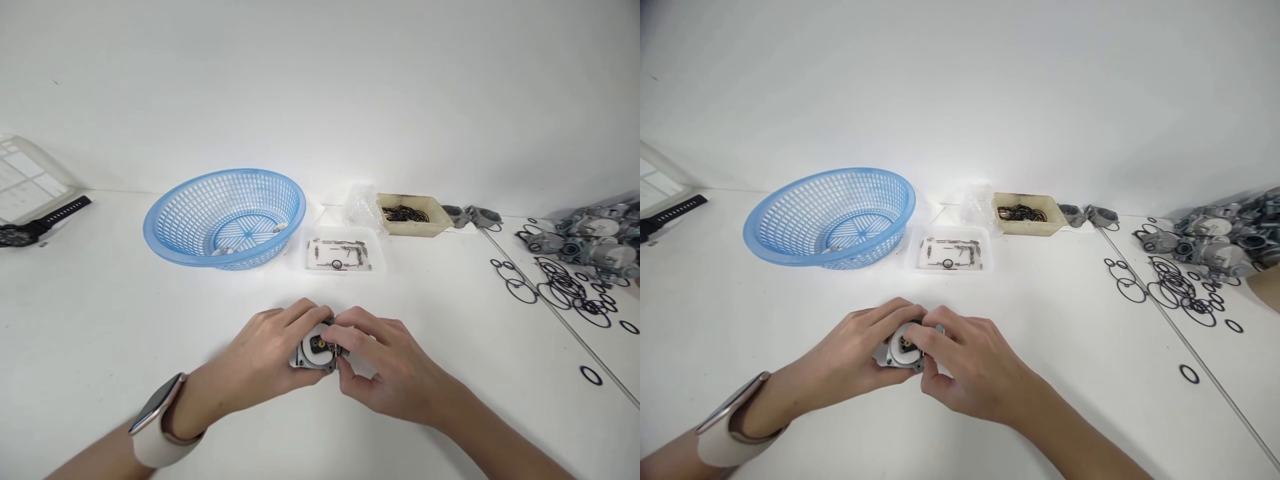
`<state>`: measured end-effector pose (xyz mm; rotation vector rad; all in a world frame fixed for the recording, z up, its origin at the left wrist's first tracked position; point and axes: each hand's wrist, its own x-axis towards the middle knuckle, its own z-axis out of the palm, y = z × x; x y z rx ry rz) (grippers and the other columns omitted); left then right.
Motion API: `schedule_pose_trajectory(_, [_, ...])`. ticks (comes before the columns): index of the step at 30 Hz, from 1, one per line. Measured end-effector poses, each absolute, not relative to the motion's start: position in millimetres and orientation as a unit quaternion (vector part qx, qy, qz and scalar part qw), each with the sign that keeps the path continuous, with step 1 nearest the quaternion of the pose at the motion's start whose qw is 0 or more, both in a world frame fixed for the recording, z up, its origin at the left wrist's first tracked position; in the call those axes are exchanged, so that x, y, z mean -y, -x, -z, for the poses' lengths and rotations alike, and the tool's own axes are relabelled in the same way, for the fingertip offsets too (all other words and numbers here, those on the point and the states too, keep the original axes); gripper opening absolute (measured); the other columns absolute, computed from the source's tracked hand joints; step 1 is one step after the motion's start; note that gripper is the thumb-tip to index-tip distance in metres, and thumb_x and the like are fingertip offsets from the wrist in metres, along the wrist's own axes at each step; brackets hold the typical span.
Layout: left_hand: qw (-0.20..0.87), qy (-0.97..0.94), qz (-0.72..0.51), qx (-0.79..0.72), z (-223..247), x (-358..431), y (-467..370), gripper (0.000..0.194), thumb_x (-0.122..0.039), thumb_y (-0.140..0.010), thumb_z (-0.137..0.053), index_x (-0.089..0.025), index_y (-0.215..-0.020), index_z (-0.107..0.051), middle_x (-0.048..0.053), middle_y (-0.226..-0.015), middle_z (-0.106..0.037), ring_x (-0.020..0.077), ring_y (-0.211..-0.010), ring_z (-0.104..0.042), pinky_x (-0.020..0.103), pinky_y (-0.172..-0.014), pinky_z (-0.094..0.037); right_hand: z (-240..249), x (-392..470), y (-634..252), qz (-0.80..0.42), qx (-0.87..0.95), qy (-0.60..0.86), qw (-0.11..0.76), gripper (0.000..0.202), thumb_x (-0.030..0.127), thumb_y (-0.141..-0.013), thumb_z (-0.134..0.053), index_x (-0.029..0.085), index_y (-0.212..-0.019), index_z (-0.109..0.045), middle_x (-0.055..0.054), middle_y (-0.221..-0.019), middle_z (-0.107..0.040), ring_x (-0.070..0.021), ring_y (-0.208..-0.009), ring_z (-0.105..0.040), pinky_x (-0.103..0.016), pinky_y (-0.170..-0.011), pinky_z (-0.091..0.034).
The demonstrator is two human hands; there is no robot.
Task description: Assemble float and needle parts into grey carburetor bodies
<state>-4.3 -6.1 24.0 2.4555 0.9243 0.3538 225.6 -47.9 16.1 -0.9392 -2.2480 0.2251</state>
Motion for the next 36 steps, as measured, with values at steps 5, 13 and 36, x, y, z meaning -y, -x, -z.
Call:
schedule_pose_trajectory(5, [0.258, -0.897, -0.132, -0.334, -23.7, 4.4, 3.5, 0.057, -0.014, -0.085, -0.069, -0.033, -0.135, -0.049, -0.001, -0.126, -0.063, 0.0201, -0.097, -0.068, 0.034, -0.080, -0.056, -15.4, 47.6, -226.2, -0.109, 0.856, 0.366, 0.349, 0.044, 0.004, -0.087, -0.055, 0.022, -0.126, -0.057, -0.003, -0.104, -0.068, -0.0142, -0.083, -0.068, -0.025, -0.062, -0.055])
schedule_pose_trajectory(13, [0.258, -0.904, -0.128, -0.317, -23.7, 3.7, 5.6, 0.056, -0.016, -0.089, -0.068, -0.033, -0.138, -0.049, 0.000, -0.122, -0.063, 0.0204, -0.095, -0.067, 0.035, -0.080, -0.057, -16.0, 47.7, -223.8, -0.129, 0.844, 0.380, 0.356, 0.046, 0.004, -0.085, -0.055, 0.023, -0.126, -0.057, -0.004, -0.107, -0.068, -0.0142, -0.082, -0.069, -0.026, -0.065, -0.059])
schedule_pose_trajectory(36, [0.278, -0.896, -0.153, -0.311, -25.1, -4.5, 11.2, 0.077, -0.009, -0.081, -0.061, -0.032, -0.153, -0.041, 0.005, -0.154, -0.054, 0.0282, -0.138, -0.057, 0.045, -0.116, -0.051, -13.5, 40.9, -234.7, -0.142, 0.846, 0.364, 0.362, 0.025, 0.003, -0.100, -0.051, 0.022, -0.113, -0.062, -0.003, -0.100, -0.071, -0.0124, -0.077, -0.064, -0.023, -0.063, -0.051])
